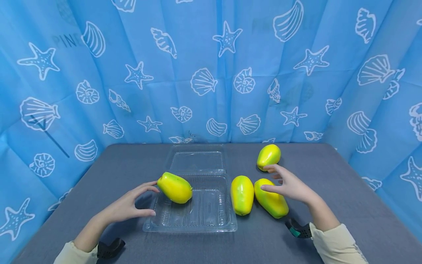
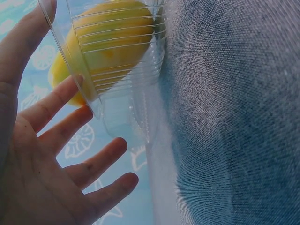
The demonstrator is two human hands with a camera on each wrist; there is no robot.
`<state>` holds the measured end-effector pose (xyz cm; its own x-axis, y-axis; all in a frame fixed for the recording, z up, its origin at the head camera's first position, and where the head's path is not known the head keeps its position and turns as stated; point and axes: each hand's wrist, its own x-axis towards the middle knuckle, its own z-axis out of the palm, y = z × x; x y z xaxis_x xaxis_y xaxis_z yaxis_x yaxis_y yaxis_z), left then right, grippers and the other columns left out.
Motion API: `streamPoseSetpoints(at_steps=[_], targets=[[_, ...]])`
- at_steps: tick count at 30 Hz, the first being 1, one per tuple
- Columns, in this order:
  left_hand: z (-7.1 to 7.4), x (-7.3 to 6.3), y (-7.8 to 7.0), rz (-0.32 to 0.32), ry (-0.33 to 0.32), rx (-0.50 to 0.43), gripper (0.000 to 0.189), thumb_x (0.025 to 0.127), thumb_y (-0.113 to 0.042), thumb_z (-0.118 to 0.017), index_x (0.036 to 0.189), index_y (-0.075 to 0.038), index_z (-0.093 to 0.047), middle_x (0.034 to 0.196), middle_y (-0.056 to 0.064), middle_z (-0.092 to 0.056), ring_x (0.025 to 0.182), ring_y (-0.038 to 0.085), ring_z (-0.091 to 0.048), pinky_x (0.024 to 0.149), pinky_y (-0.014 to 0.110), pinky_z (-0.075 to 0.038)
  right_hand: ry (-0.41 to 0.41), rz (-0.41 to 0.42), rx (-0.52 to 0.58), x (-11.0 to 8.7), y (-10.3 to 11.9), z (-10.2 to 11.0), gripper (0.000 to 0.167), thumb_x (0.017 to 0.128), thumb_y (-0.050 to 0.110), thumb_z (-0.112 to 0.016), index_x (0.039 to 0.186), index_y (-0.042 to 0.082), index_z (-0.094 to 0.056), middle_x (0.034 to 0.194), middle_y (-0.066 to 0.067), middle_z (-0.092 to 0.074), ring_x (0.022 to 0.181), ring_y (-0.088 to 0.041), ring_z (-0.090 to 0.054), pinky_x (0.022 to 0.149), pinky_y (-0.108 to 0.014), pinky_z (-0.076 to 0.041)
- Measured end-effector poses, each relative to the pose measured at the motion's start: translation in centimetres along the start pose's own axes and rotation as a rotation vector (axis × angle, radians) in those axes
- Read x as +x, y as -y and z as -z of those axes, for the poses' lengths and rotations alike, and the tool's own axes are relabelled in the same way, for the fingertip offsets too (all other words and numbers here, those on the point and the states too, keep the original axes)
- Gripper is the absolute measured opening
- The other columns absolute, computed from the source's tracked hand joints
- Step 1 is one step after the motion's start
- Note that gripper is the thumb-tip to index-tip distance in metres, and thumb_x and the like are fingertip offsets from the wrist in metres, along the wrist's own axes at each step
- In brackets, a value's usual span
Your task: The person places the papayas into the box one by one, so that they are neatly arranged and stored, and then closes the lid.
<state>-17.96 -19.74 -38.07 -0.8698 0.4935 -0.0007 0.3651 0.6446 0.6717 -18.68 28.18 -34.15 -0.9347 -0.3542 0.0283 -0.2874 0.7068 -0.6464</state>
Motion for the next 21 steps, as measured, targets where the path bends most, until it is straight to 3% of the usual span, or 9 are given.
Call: streamPoseSetpoints(at_steps=[3,9,21], targets=[[0.0,0.0,-0.1,0.010,0.003,-0.005,0.055,0.079,-0.036,-0.073,0.125,-0.016,-0.053,0.151,0.012,-0.033,0.138,0.040,-0.030,0.103,0.066,-0.030,0.042,-0.050,0.032,-0.2,-1.0,0.1,0.066,0.089,0.028,-0.063,0.138,-0.003,-0.032,0.137,-0.033,-0.039,0.119,-0.051,-0.044,0.092,-0.058,-0.046],[0.0,0.0,0.0,0.015,0.005,-0.008,0.056,0.078,-0.036,-0.073,0.126,-0.015,-0.053,0.151,0.012,-0.032,0.138,0.040,-0.030,0.102,0.066,-0.030,0.202,-0.151,0.118,-0.5,-2.6,0.3,0.074,0.090,0.030,-0.060,0.143,-0.001,-0.019,0.140,-0.039,-0.026,0.118,-0.054,-0.042,0.084,-0.054,-0.050],[0.0,0.0,0.1,-0.006,0.004,-0.008,0.056,0.079,-0.036,-0.073,0.126,-0.014,-0.053,0.151,0.013,-0.032,0.137,0.041,-0.030,0.102,0.066,-0.031,0.314,-0.182,0.180,-0.6,-3.6,0.1,0.076,0.090,0.030,-0.058,0.146,0.003,-0.015,0.142,-0.039,-0.020,0.120,-0.055,-0.037,0.085,-0.057,-0.046]])
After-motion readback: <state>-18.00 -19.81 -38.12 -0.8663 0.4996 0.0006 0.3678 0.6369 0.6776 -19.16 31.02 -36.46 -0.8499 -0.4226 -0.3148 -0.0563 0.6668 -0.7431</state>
